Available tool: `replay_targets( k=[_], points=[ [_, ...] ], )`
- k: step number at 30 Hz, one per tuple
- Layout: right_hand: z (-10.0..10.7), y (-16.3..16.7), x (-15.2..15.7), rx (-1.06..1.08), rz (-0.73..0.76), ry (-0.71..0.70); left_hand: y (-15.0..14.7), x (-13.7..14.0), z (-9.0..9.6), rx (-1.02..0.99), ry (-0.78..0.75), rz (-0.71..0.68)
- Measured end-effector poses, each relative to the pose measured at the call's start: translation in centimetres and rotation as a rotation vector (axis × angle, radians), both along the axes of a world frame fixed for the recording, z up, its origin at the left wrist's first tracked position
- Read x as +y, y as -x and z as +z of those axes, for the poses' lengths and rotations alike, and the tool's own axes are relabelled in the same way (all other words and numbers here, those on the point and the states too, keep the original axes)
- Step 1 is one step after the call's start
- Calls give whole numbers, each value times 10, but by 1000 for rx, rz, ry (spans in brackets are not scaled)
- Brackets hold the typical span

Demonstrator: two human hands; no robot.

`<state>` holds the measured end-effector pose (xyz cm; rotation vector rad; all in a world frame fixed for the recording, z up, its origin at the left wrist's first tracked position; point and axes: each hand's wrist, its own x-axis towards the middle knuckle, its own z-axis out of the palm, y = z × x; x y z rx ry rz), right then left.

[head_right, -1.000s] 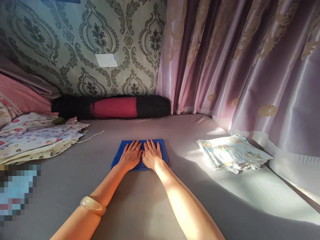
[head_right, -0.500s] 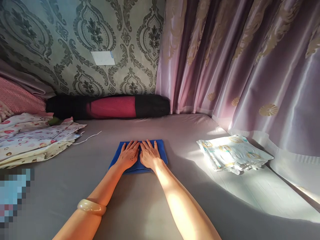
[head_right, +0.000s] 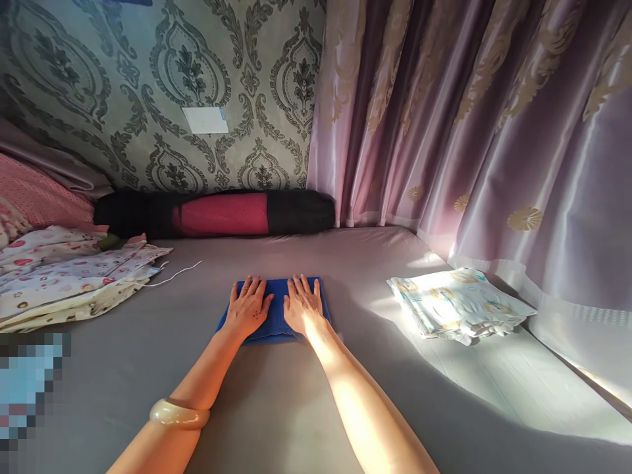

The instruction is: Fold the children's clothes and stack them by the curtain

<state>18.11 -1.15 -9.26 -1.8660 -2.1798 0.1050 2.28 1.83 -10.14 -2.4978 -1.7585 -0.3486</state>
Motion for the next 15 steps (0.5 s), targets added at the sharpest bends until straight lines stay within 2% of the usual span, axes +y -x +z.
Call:
replay_targets(
  k=[8,15],
  points=[
    [-6,-1,1,-7,-8,48,2,3,-12,-4,46,19],
    [-5,-1,0,21,-9,49,2,1,-6,-28,58,23]
  ],
)
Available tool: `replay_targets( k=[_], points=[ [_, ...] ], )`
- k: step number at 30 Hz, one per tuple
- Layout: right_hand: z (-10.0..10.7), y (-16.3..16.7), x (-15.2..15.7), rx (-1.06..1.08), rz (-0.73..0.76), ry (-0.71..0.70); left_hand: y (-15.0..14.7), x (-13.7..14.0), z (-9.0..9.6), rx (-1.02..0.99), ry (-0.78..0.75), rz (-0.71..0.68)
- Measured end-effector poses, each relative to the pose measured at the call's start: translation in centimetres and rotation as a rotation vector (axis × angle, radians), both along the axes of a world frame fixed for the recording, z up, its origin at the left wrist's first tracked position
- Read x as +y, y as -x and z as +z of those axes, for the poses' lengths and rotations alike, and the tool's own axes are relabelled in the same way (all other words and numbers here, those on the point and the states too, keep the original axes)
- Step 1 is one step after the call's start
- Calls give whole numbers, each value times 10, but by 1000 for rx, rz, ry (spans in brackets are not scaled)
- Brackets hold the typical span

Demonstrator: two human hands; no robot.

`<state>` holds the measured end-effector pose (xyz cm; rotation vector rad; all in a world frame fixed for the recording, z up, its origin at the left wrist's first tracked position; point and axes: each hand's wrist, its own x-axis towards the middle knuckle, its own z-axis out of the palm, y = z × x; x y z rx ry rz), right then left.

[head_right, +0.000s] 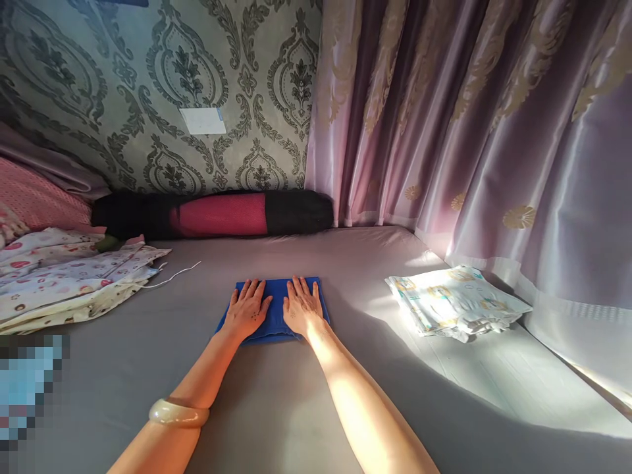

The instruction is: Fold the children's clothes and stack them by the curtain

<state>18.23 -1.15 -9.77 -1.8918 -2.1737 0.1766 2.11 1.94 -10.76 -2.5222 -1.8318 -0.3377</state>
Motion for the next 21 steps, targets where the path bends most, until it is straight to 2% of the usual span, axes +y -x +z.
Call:
replay_targets(
  k=[5,9,14,21],
  points=[
    [6,-5,0,10,-94,-3,5,-2,10,10,-25,51],
    [7,-11,0,13,-182,56,12,1,4,-1,-12,102],
    [5,-13,-1,20,-188,113,14,3,-4,-21,24,98],
    [6,-12,-2,24,-197,135,12,1,7,-6,143,139]
  ],
)
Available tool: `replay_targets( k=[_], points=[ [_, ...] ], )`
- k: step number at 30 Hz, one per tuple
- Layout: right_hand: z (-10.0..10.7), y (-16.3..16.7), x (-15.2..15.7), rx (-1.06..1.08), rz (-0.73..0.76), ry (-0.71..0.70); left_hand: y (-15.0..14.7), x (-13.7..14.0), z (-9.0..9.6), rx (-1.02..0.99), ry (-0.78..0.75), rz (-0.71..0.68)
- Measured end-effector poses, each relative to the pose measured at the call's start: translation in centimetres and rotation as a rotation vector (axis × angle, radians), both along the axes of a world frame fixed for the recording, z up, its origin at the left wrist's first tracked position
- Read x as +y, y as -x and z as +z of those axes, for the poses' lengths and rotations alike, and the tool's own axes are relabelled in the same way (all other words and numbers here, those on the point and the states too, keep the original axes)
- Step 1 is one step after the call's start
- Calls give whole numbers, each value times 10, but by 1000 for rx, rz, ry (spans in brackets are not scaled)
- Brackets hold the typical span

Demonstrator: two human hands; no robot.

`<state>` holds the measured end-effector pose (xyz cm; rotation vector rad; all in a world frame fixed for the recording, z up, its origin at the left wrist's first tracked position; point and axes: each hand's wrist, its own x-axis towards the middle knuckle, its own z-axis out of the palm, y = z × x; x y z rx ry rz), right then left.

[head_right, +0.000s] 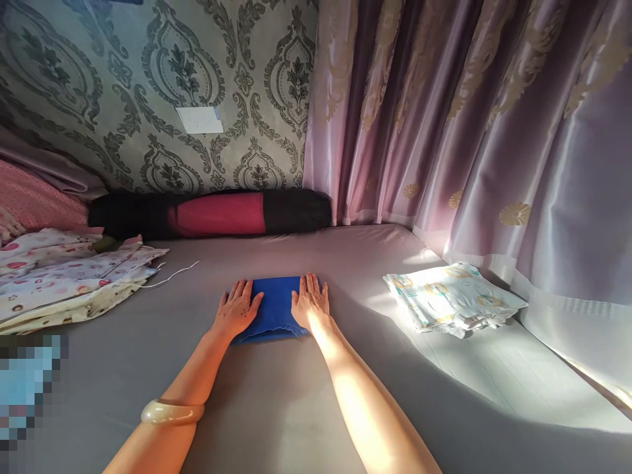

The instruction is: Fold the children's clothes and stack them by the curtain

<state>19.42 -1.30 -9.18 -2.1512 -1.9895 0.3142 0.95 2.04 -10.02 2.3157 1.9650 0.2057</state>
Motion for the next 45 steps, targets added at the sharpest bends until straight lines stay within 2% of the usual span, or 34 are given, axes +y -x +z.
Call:
replay_targets(
  k=[7,16,20,22,25,29,33,36,40,45],
  points=[
    [6,-13,3,-8,-85,-10,15,2,7,-37,-18,61],
    [-2,-21,4,20,-66,27,25,12,-10,-95,24,-12],
    [-3,-21,4,14,-60,31,24,12,-11,-91,27,-10],
    [-2,-21,4,7,-61,39,23,10,-8,-95,-8,0],
    [1,-21,5,-17,-71,68,23,5,-3,-85,-136,-2],
    [8,-16,3,-70,-47,49,23,-14,9,-34,-245,-48],
    [12,-2,-2,-98,25,-47,20,-42,14,6,-183,-116],
    [8,6,-6,-93,38,-45,19,-57,10,23,-103,-130],
    [0,10,-8,-98,36,-21,20,-60,6,14,-32,-123],
    [-1,10,-9,-92,38,-24,20,-58,4,-33,-21,-113]
  ],
)
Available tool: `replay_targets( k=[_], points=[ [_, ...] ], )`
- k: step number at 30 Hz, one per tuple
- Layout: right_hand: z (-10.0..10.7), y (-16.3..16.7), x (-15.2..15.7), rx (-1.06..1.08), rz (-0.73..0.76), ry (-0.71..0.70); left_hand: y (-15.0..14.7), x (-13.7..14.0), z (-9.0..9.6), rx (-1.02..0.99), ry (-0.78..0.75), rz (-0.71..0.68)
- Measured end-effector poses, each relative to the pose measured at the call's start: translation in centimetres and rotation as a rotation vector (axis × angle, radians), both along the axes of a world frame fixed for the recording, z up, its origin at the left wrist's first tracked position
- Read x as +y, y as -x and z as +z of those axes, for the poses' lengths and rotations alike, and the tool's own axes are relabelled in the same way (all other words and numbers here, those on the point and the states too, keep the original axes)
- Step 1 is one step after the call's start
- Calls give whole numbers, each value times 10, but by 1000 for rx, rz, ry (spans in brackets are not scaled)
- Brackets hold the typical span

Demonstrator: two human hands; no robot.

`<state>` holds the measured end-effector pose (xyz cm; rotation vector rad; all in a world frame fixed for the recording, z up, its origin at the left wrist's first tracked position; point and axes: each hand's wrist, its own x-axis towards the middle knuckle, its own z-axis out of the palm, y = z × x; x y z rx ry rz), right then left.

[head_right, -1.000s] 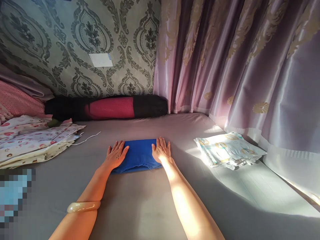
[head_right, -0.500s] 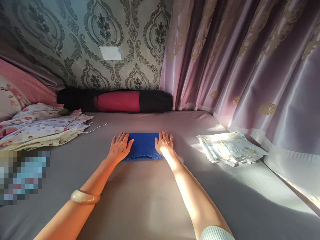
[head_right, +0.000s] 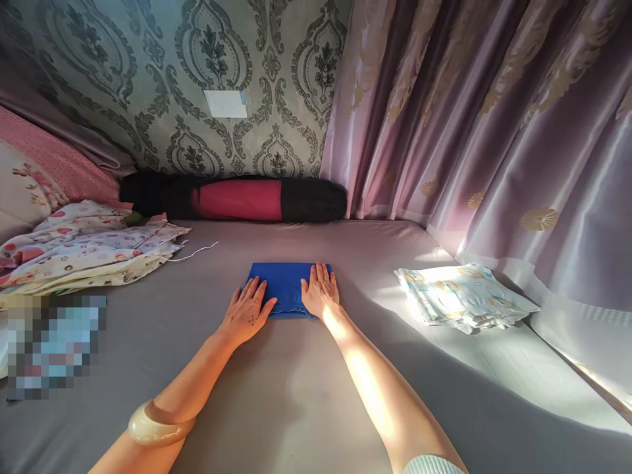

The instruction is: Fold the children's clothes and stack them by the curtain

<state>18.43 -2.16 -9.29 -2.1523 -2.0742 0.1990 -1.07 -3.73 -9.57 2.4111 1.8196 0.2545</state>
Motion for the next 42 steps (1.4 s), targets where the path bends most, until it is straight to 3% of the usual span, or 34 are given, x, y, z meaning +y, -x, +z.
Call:
replay_targets(
  k=[7,12,17,23,31,42],
  points=[
    [5,0,1,-24,-6,46,4,2,-4,-144,-11,-15],
    [11,18,4,-18,31,-12,11,9,-3,-390,-88,19],
    [4,38,5,39,108,-52,21,14,4,-633,-162,234],
    [-3,39,3,46,102,-46,29,17,12,-840,-123,425],
    [4,44,7,23,89,19,36,26,0,-961,-120,513],
    [5,88,21,113,202,-63,38,31,-8,-1024,-104,493]
  ],
)
